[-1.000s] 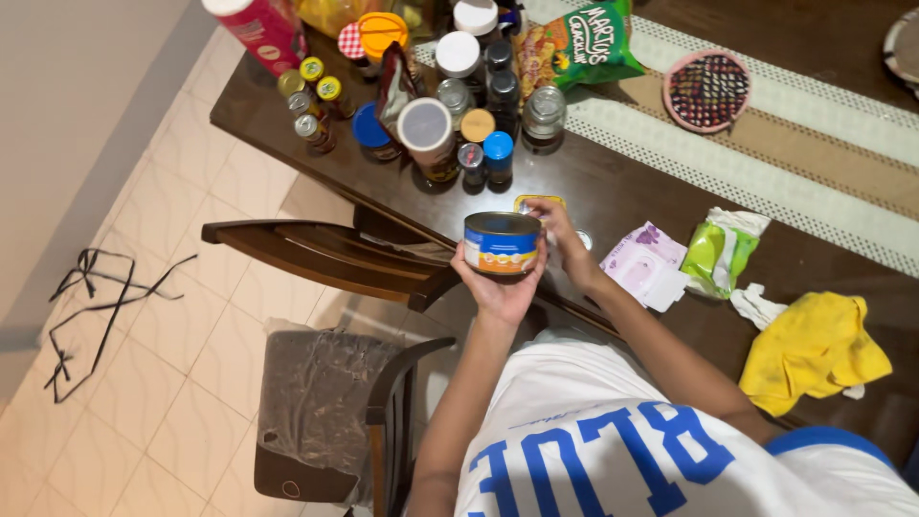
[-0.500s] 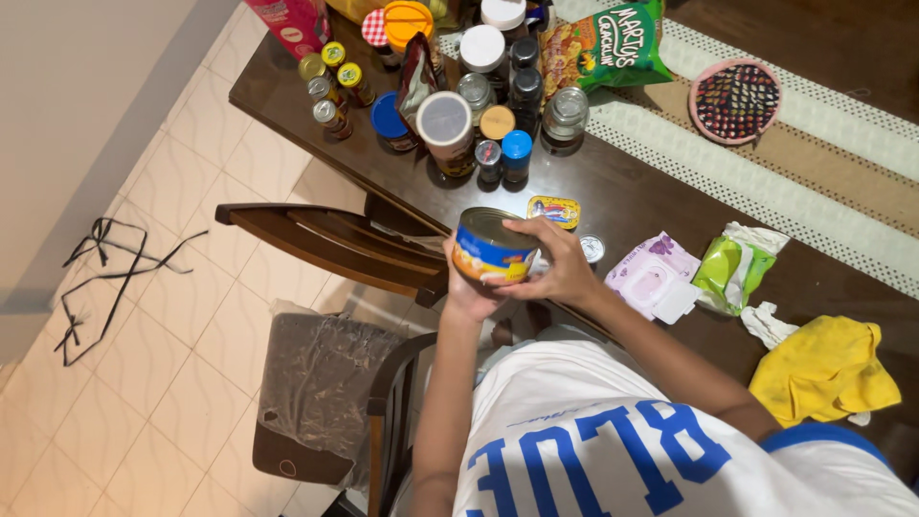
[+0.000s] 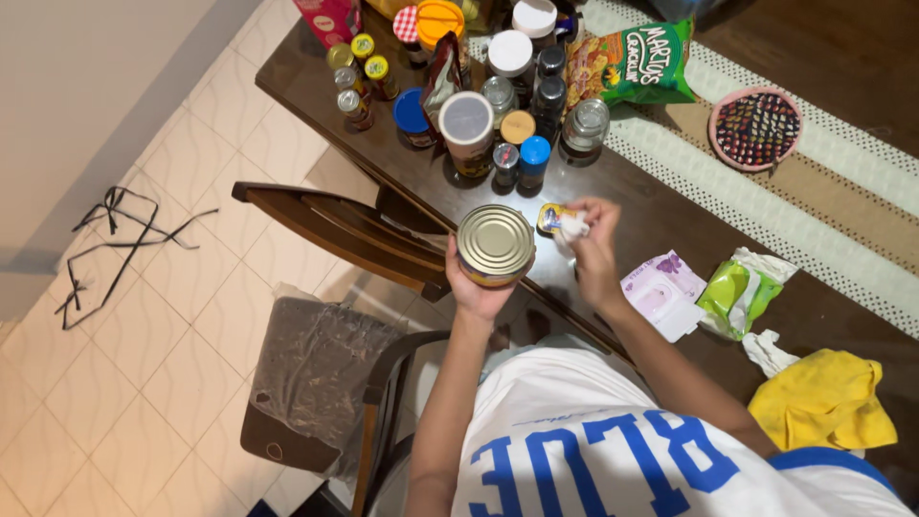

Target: The person wipes several cans and a food pouch with a cloth and places them onto a shelf inside a dark cabinet.

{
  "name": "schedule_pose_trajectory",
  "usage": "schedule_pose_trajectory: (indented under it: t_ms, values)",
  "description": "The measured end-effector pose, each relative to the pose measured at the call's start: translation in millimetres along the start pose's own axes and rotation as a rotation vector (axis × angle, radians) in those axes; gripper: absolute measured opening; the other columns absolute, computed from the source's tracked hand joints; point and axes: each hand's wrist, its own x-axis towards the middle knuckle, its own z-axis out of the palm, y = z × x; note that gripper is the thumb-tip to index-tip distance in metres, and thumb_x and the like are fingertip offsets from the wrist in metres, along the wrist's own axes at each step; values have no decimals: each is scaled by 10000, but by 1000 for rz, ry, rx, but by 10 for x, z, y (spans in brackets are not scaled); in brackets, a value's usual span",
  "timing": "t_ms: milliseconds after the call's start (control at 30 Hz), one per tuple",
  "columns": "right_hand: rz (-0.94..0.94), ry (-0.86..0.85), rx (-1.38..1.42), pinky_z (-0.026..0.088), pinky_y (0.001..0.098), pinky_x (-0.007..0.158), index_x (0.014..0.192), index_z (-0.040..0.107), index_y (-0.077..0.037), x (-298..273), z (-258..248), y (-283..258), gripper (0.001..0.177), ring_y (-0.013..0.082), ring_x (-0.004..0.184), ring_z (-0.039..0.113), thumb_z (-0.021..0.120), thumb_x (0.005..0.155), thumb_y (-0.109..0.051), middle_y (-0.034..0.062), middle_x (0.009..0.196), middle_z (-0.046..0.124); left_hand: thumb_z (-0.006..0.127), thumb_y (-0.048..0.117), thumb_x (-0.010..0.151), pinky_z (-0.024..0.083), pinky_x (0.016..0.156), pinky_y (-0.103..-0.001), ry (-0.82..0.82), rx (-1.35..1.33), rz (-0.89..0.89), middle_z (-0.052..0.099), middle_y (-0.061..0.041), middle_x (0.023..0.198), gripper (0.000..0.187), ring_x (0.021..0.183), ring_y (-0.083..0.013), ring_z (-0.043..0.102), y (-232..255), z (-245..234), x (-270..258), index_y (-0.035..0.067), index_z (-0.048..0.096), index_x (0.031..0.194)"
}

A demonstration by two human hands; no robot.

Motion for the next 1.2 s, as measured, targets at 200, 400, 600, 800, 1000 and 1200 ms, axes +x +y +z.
schedule_pose_trajectory:
  t_ms: [200,400,600,800,1000,1200]
  values:
    - [-189,-207,-549,492,375,1057,1232,618,11,55,549,-482,283,324,1221,631,595,949,15,196,1311,625,530,586,947,434,1141,-469,97,0,50,596,-64,1432,676,1317,-256,567,-229,-172,-119,167,535,1478]
    - [-242,-383,-520,514,395,1015,1266,676,3,-164,780,-687,372,344,1172,660,690,894,3,190,1251,660,552,530,950,495,1090,-440,157,7,191,654,-89,1304,569,1224,-267,619,-300,-464,-271,124,605,1345]
    - [-112,-695,-349,576,334,954,1175,762,-62,-257,720,-578,359,268,1095,737,701,837,41,123,1169,754,543,595,973,512,1048,-454,130,-23,345,660,-149,1246,644,1165,-304,635,-345,-476,-577,41,614,1293]
    - [-115,-851,-400,581,334,897,1121,784,-73,-180,511,-732,361,249,1010,757,720,787,46,120,1101,776,478,612,890,510,1012,-482,240,-65,465,682,-123,1262,678,1173,-295,645,-314,6,-1018,105,610,1320]
    - [-186,-950,-273,580,329,909,1111,771,-68,-471,1288,-923,292,252,1040,755,731,843,42,133,1134,772,481,555,987,489,1103,-457,213,-65,702,665,-98,1338,616,1266,-271,620,-486,4,-1690,102,578,1393]
    - [-209,-1529,-59,587,340,896,1072,777,-45,-1520,1604,-1498,315,237,1036,757,724,777,52,117,1126,778,365,531,1118,511,1051,-456,-313,-88,1003,641,-207,1316,681,1224,-338,627,-818,-330,-3078,-47,501,1451]
